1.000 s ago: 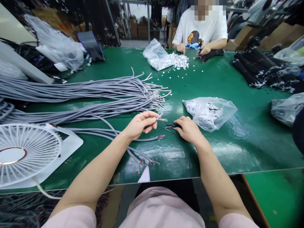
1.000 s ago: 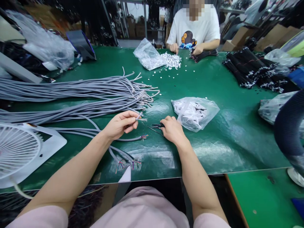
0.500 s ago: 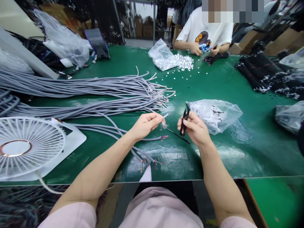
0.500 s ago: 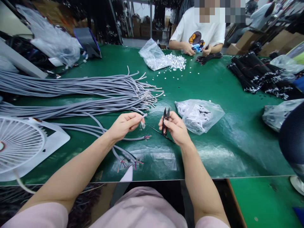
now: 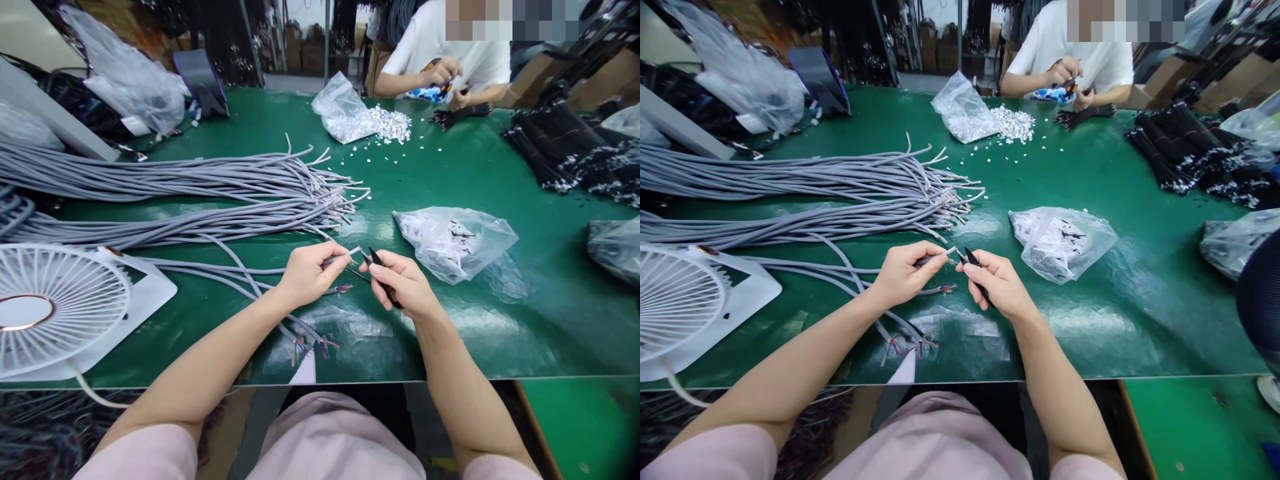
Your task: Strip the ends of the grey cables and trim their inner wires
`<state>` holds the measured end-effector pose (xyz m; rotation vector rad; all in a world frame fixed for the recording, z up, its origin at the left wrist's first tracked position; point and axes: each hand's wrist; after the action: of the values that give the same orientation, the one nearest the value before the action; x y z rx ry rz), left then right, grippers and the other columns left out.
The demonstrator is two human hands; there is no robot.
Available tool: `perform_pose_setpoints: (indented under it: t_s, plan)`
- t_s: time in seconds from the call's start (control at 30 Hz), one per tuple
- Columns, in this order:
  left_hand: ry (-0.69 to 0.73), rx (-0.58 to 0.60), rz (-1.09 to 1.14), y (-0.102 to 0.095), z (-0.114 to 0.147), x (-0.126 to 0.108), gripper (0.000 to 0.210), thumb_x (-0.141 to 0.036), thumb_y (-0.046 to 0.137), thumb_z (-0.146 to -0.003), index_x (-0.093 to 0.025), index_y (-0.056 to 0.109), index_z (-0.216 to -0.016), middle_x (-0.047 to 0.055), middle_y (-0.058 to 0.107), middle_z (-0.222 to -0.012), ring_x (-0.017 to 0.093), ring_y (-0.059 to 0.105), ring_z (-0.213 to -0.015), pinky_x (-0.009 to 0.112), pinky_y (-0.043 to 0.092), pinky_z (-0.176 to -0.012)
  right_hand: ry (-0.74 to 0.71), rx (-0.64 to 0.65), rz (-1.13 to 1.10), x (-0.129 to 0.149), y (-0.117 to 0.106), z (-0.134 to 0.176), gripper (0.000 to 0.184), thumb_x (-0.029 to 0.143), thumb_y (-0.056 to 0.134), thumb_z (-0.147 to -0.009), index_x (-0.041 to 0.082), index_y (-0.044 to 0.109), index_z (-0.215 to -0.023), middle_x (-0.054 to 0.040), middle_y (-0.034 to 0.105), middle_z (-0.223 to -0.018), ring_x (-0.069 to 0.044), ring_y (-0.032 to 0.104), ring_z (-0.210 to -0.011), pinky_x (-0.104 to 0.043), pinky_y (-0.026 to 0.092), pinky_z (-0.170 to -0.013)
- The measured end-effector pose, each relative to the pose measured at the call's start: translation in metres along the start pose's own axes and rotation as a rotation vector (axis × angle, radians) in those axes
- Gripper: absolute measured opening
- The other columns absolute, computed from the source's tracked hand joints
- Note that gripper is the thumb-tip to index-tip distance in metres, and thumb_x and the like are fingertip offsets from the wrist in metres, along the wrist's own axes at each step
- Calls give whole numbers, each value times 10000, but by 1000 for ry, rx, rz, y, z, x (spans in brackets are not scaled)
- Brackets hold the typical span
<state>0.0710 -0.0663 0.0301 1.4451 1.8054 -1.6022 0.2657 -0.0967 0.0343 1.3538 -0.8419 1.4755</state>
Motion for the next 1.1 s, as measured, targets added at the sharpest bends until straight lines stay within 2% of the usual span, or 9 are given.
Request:
perform_pose_setpoints:
  t_s: [0.23, 0.43, 0.8, 0.87, 0.93, 1.0, 1.03, 1.1]
  plan:
    - [124, -39, -160, 0, 1, 3, 249, -341, 517, -891, -158, 682, -856, 36, 691, -755, 108, 570, -615, 209, 386, -613, 32, 14, -29, 1, 2, 0, 208, 367, 551, -860, 164, 581, -890, 77, 506, -400, -45, 354, -271, -153, 225, -317]
    - [167, -35, -268, 1, 1, 4, 264, -349, 500, -899, -164, 683, -853, 54, 708, -779, 127, 595, -638, 226, 383, -617, 44, 8, -24, 2, 2, 0, 213, 370, 557, -851, 160, 580, -878, 75, 506, -398, -45, 350, -267, -152, 222, -311]
    - [297, -136, -370, 4, 0, 6, 201, -290, 534, -885, -158, 666, -810, 19, 699, -714, 104, 585, -571, 211, 364, -556, 9, -87, -68, -3, 11, -5, 223, 372, 581, -835, 148, 586, -838, 62, 518, -406, -46, 378, -280, -150, 223, -315]
    - [330, -140, -381, 4, 0, 6, 187, -278, 541, -882, -157, 660, -803, 14, 697, -709, 101, 589, -573, 209, 369, -561, -14, -147, -107, -2, 7, -7, 214, 366, 595, -824, 152, 582, -821, 68, 502, -400, -46, 365, -276, -156, 224, -314]
    - [354, -116, -374, 5, 2, 4, 182, -272, 543, -882, -157, 656, -798, 7, 692, -702, 96, 589, -575, 208, 371, -569, -79, -276, -182, 1, -1, -9, 189, 346, 616, -804, 162, 571, -802, 84, 471, -394, -44, 344, -274, -161, 243, -320]
    - [329, -85, -325, 5, 3, 3, 177, -270, 546, -881, -159, 653, -794, -4, 680, -685, 86, 577, -563, 201, 367, -563, -152, -387, -245, 3, -10, -9, 166, 326, 624, -794, 173, 559, -795, 96, 449, -394, -42, 333, -276, -166, 265, -330]
    - [297, -75, -286, 5, 3, 3, 176, -271, 548, -880, -159, 652, -793, -9, 672, -675, 80, 567, -554, 196, 365, -558, -167, -393, -250, 4, -14, -9, 159, 323, 621, -797, 176, 558, -801, 96, 451, -398, -44, 337, -279, -168, 273, -334]
    - [215, -64, -202, 3, 4, 1, 185, -278, 544, -881, -157, 650, -788, -17, 655, -657, 71, 547, -545, 186, 366, -555, -155, -317, -204, 3, -15, -8, 157, 330, 604, -817, 178, 567, -822, 88, 468, -403, -48, 350, -282, -170, 271, -337]
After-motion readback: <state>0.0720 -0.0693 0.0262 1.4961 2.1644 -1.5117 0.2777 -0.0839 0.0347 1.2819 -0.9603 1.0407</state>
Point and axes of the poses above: each hand's wrist, its own z-axis away from the middle knuckle, its own y-axis out of the palm, x = y × z
